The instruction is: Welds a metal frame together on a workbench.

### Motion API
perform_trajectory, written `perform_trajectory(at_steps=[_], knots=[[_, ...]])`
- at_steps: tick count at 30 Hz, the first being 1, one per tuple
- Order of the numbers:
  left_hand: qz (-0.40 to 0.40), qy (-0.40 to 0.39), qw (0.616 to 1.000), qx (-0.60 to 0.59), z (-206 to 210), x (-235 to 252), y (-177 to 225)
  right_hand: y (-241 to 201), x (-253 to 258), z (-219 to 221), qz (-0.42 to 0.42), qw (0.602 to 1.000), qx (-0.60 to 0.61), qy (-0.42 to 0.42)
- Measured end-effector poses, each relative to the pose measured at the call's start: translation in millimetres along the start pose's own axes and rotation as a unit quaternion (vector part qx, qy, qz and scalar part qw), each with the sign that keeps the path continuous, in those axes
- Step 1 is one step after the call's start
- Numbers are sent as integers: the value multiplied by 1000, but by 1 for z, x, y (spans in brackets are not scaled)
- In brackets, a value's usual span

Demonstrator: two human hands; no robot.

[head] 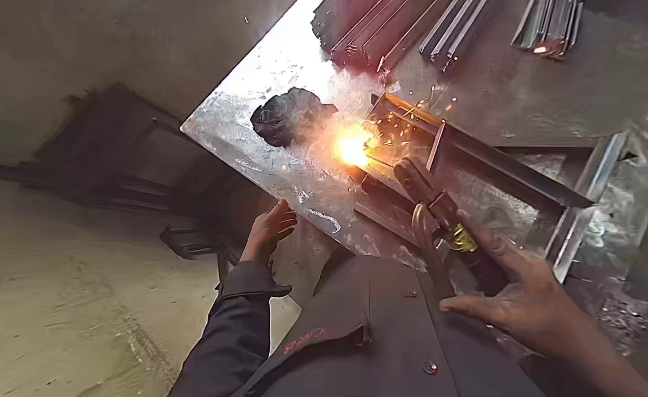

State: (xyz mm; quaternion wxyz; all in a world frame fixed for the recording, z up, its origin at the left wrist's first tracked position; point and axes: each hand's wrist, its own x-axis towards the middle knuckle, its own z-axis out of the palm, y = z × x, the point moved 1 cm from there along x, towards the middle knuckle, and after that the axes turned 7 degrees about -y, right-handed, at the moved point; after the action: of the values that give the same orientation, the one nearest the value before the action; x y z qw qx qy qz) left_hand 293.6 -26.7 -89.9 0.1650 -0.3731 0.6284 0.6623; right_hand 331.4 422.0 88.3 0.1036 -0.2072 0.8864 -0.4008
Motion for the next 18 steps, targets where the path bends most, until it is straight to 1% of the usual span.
perform_trajectory(at_steps=[4,8,13,18], knots=[[-4,-1,1000,-4,-1,3,-3,3,0,-2,-4,999,36,16],[0,-16,1000,-6,-5,6,-4,4,1,-2,6,999,35,-1],[-5,-4,1000,-11,-3,6,-4,3,5,1,-8,1000,24,-11],[-4,-5,1000,-24,-4,8,-5,2,5,2,5,1000,-2,-15]])
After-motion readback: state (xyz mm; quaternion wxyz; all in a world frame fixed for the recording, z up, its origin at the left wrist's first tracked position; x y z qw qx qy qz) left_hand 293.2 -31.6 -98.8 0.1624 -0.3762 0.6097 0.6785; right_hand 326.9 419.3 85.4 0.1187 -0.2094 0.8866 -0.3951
